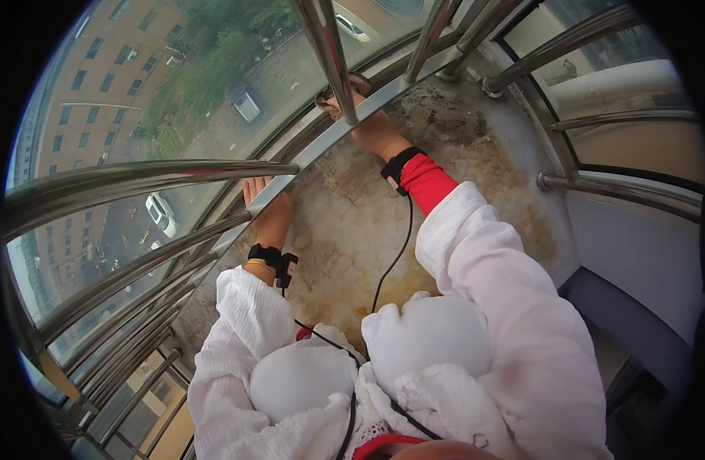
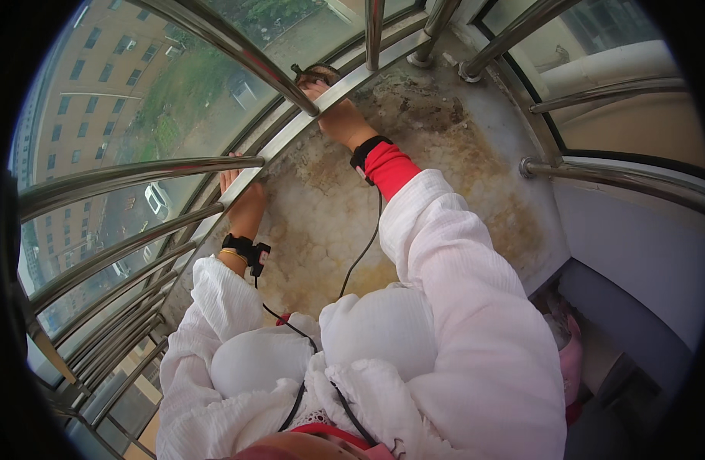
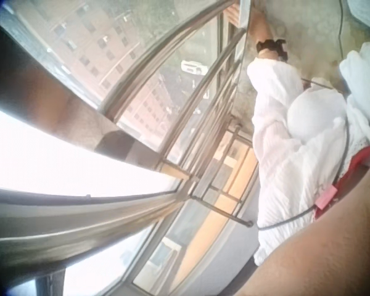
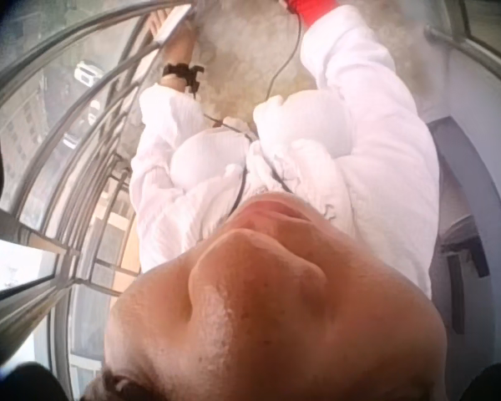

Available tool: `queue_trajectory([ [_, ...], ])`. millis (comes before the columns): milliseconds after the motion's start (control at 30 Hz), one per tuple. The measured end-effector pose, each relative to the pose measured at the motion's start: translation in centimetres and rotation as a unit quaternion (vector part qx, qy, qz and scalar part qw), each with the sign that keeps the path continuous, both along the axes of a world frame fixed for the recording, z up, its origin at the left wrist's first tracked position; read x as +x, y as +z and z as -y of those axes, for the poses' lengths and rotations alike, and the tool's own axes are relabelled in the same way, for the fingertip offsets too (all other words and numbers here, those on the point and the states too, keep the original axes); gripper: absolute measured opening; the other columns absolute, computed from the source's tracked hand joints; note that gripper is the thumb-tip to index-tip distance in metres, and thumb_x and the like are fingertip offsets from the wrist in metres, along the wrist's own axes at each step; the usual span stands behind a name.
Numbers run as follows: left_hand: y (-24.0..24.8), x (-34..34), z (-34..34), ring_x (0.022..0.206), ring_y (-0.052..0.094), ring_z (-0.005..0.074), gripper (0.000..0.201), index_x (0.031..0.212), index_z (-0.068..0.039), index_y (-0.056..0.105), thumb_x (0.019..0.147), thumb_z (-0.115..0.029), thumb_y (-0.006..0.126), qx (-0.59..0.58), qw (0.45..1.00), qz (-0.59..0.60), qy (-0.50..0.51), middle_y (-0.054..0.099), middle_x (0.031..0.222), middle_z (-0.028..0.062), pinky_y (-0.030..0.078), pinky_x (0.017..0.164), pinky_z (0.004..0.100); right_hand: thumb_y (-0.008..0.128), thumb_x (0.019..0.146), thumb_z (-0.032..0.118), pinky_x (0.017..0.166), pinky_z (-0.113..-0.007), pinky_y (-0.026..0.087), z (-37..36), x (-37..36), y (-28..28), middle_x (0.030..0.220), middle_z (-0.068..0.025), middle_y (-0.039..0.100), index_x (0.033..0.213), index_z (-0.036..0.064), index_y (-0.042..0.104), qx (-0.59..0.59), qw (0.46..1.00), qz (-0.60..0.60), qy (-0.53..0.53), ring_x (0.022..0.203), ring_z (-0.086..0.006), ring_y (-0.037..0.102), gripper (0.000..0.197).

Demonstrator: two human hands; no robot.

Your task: The person sits on a balcony floor and wipes the metal railing with a cloth. They periodically dip the cloth into a red basin of water to wet it, then continue scrubbing the railing sections.

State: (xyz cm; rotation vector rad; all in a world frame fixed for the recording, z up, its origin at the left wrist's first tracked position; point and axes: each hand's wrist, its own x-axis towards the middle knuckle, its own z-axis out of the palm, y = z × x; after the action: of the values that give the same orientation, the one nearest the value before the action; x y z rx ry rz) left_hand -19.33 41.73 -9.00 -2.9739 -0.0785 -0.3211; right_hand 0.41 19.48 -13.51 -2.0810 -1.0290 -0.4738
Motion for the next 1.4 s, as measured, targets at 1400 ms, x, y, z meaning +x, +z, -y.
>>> queue_trajectory([
  [1400, 0.8, 0.1, -0.7, 0.139, 0.042, 0.0419, 0.062, 0.146, 0.003, 0.040, 0.089, -0.013, 0.057, -0.095, 0.993, -0.063, 0.010, 0.043, 0.148, 0.0287, 0.033, 0.114, 0.0508, 0.055, 0.090, 0.016, 0.110, -0.047, 0.038, 7.0, 15.9, -0.4, 0.132, -0.0325, 0.052, 0.135, -0.0045, 0.042, 0.081, 0.881, -0.099, -0.456, 0.131, -0.0462, 0.045, 0.051],
])
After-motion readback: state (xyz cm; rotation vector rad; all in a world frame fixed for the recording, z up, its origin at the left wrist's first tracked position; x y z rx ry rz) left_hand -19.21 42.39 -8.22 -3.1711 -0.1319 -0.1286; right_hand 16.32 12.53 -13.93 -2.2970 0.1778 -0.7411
